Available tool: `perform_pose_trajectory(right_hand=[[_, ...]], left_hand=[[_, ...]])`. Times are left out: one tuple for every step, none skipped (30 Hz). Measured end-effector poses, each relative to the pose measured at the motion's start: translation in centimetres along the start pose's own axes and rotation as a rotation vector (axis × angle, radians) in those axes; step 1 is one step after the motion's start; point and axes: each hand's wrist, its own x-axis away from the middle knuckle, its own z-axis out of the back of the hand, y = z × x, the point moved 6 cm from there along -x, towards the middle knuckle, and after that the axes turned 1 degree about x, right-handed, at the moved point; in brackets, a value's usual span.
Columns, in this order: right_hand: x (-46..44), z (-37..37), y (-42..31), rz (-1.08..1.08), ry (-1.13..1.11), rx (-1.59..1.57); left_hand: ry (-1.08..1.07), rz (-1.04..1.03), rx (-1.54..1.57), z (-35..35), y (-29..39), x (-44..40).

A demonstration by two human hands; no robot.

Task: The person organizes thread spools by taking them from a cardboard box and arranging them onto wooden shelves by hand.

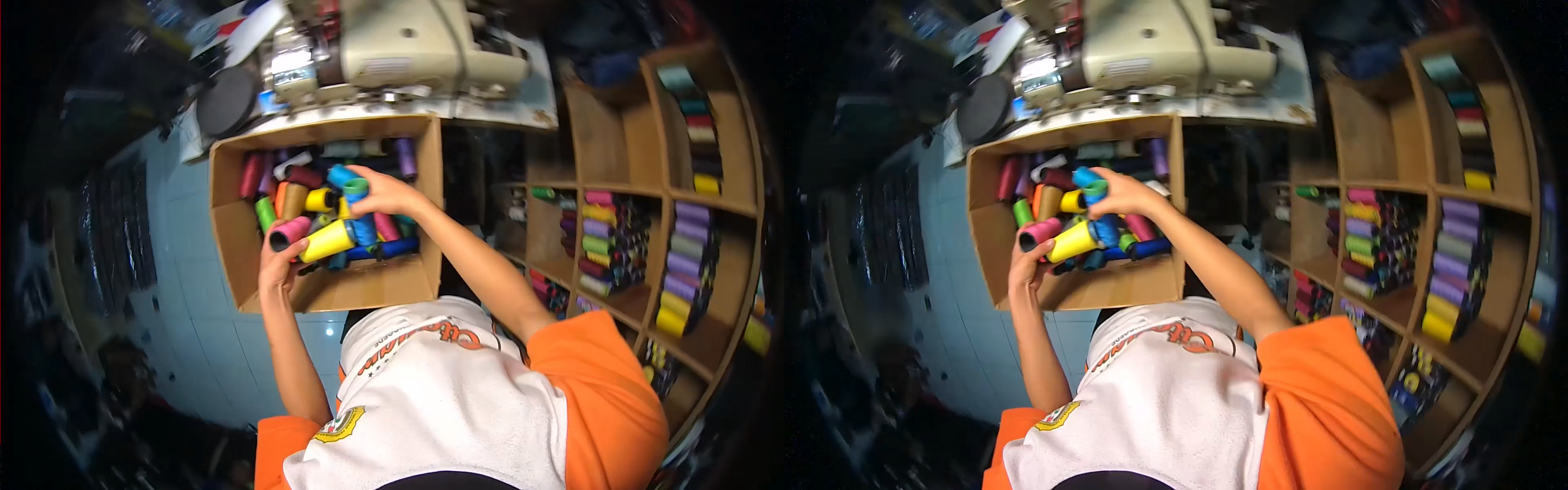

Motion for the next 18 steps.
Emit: perform_pose_trajectory(right_hand=[[0.4,0.4,-0.1,0.033,0.046,-0.017],[1.0,0.6,-1.0,0.079,0.052,0.065],[1.5,0.5,-1.5,0.115,-0.007,-0.016],[2.0,0.4,-1.2,0.028,-0.043,-0.059],[2.3,0.3,-0.9,0.09,-0.013,-0.048],[2.8,0.0,-0.2,0.077,0.007,-0.074],[3.5,-0.5,0.4,0.052,-0.001,-0.123],[4.1,-0.9,0.8,0.033,-0.014,-0.17],[5.1,-0.9,0.6,0.089,0.017,-0.195],[6.4,-0.8,-0.1,0.068,-0.023,-0.317],[7.3,-0.7,0.0,0.061,-0.003,-0.39],[8.0,-0.7,0.2,0.053,0.015,-0.465],[8.2,-0.9,1.4,0.054,0.032,-0.472],[8.2,-0.6,2.4,0.061,0.052,-0.471],[8.8,-0.3,2.0,0.125,0.036,-0.551],[9.6,0.1,1.5,0.078,-0.008,-0.6],[10.1,0.3,1.4,0.078,0.008,-0.661],[10.5,0.6,1.2,0.083,0.027,-0.717]], left_hand=[[0.015,0.015,-0.007,-0.9,0.3,0.1],[0.015,0.004,0.019,-1.3,0.1,-0.1],[0.006,0.013,0.017,-1.9,0.0,-0.4],[0.0,0.022,0.015,-2.5,-0.2,-0.7],[0.02,0.024,-0.075,-2.6,-0.7,-1.5],[0.047,0.019,-0.163,-2.8,-1.2,-2.0],[0.087,-0.043,-0.233,-3.6,-0.8,-1.6],[0.112,-0.051,-0.287,-4.1,-0.7,-1.7],[0.144,-0.06,-0.34,-4.3,-0.6,-1.6],[0.18,-0.069,-0.393,-4.4,-0.3,-1.4],[0.22,-0.104,-0.479,-4.4,0.3,-1.2],[0.195,-0.124,-0.474,-4.1,0.4,-1.4],[0.168,-0.148,-0.467,-3.5,0.7,-1.8],[0.138,-0.178,-0.455,-3.3,0.9,-2.3],[0.097,-0.22,-0.453,-3.9,1.6,-1.9],[0.061,-0.217,-0.459,-5.7,3.0,-0.3],[0.0,-0.208,-0.393,-6.7,3.6,0.7],[-0.064,-0.204,-0.326,-7.9,4.4,1.6]])
